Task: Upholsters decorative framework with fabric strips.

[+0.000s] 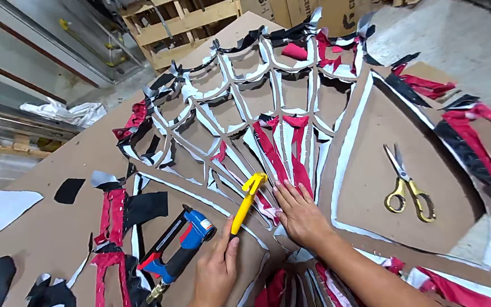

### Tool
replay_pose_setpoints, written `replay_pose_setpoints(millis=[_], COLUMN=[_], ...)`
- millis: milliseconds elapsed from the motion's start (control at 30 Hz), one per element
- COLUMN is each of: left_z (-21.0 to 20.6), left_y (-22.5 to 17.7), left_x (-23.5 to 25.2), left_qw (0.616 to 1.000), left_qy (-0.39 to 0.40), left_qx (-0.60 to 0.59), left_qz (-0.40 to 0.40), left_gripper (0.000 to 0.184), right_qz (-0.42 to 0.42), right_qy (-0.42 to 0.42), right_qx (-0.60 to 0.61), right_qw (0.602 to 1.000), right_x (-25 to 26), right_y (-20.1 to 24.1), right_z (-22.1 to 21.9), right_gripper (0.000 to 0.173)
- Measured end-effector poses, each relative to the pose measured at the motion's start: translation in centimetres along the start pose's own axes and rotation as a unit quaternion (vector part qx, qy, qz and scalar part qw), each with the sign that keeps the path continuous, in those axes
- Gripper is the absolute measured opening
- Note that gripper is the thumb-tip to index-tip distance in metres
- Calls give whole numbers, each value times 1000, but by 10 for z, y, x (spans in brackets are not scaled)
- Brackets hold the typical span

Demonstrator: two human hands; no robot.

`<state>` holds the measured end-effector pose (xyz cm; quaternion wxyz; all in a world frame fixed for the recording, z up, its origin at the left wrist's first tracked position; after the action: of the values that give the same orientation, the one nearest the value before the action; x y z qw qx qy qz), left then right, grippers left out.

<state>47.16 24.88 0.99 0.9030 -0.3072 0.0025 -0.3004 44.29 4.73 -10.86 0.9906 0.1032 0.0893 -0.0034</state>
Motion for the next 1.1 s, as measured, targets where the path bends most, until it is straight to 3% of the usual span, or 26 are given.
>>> replay_pose_setpoints(millis=[100,233,367,500,600,767,900,1000,1100], left_z=[-18,5,-19,2,-19,-6,-14,1,-23], left_y=[20,-6,21,-2,18,3,7,-8,18], left_x=[-8,-9,-20,-22,-34,-27,-18,-22,-33], left_qw=[999,1000,999,1000,999,1000,998,1000,999], left_qy=[46,4,39,0,42,17,59,11,46], left_qx=[21,-2,12,-3,18,7,22,2,15], left_qz=[21,-10,24,4,16,8,14,-15,19], left_gripper=[46,48,47,49,47,48,47,49,48], right_qz=[0,5,8,9,9,4,6,10,13], right_qy=[-1,0,-4,-2,-5,6,2,-12,-5], right_qx=[-4,-5,-12,-8,-19,-16,-20,-18,-14], right_qw=[1000,1000,1000,1000,1000,1000,1000,1000,1000], right_x=[1,0,-2,-1,-1,1,1,0,-1], right_y=[2,1,4,2,5,2,1,1,6], right_z=[0,0,-1,0,1,0,0,0,0], right_gripper=[65,65,65,64,64,64,65,64,64])
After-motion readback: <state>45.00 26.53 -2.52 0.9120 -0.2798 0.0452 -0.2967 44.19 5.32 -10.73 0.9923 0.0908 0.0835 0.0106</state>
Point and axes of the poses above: each hand's wrist, its own x-axis towards the middle knuckle, its own z-axis out of the back of the hand, y = z × x, the point moved 10 cm from there along x, towards the middle knuckle, and after that the axes turned 9 degrees about -x, right-handed, at the moved point
